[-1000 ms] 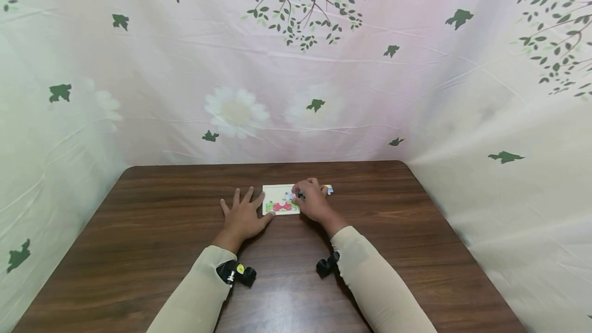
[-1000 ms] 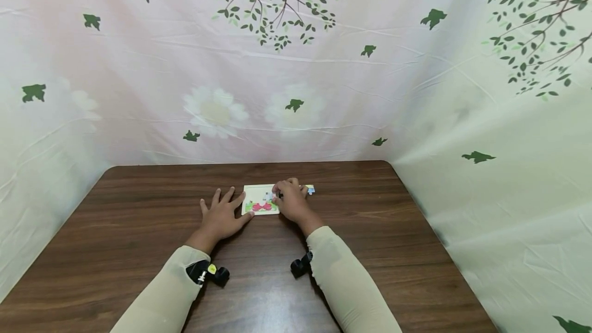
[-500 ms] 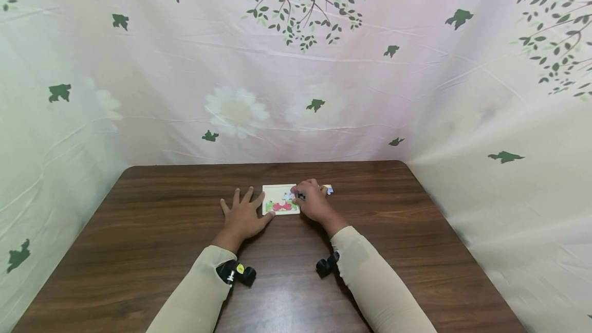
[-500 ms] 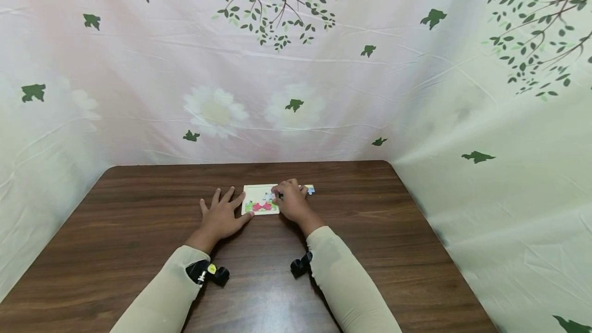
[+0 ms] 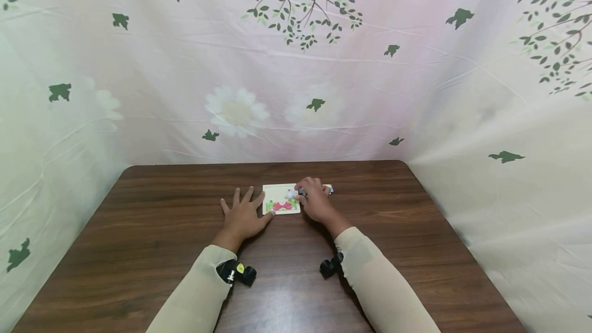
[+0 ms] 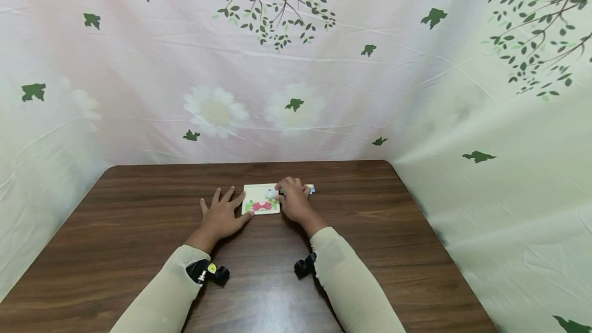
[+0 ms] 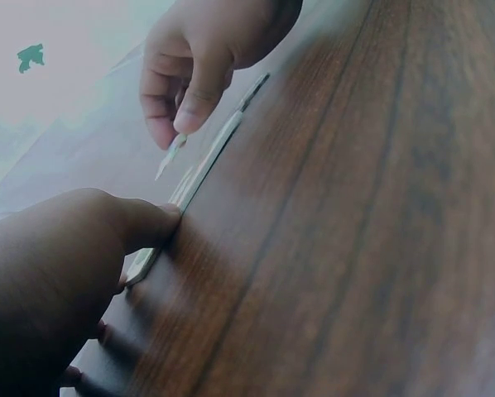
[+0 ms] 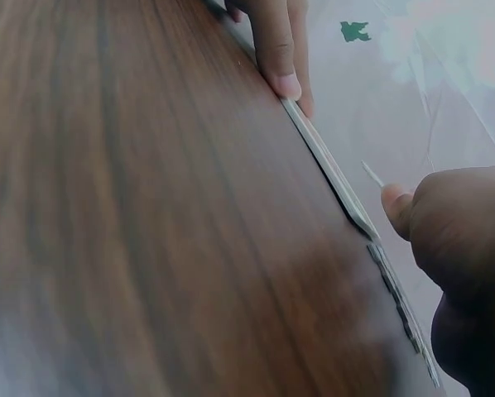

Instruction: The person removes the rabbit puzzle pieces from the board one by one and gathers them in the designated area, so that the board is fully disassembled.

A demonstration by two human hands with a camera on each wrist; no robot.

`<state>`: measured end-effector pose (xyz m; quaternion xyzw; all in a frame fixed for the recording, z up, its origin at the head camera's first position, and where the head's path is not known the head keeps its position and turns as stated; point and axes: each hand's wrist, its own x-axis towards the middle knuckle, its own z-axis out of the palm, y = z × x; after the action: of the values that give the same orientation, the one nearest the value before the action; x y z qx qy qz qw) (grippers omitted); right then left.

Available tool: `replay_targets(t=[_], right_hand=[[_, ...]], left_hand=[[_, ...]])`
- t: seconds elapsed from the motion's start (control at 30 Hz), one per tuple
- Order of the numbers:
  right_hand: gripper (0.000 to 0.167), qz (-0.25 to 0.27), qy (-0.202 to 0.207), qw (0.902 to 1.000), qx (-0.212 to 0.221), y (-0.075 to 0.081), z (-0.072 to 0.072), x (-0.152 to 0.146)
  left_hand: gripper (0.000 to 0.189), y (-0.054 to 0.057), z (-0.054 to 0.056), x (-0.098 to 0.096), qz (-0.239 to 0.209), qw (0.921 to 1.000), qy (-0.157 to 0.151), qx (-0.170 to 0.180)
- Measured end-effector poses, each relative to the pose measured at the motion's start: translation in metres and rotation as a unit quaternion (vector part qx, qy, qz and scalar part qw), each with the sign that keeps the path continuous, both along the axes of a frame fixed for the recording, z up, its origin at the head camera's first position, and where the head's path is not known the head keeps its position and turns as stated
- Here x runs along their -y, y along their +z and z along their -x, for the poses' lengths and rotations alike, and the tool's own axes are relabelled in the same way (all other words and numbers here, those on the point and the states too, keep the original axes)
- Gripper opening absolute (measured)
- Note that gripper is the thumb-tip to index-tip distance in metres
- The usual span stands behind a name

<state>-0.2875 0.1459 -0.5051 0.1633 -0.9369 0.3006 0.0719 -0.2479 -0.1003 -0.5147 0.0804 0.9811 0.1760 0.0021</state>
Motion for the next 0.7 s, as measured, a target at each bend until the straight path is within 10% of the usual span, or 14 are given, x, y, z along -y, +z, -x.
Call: replay_targets(t=[0.7], right_hand=[[0.020, 0.032, -0.002, 0.9994, -0.015, 0.004, -0.008, -0.053]], left_hand=[[0.081, 0.001, -0.001, -0.001, -0.004, 1.0000, 0.000, -0.002]])
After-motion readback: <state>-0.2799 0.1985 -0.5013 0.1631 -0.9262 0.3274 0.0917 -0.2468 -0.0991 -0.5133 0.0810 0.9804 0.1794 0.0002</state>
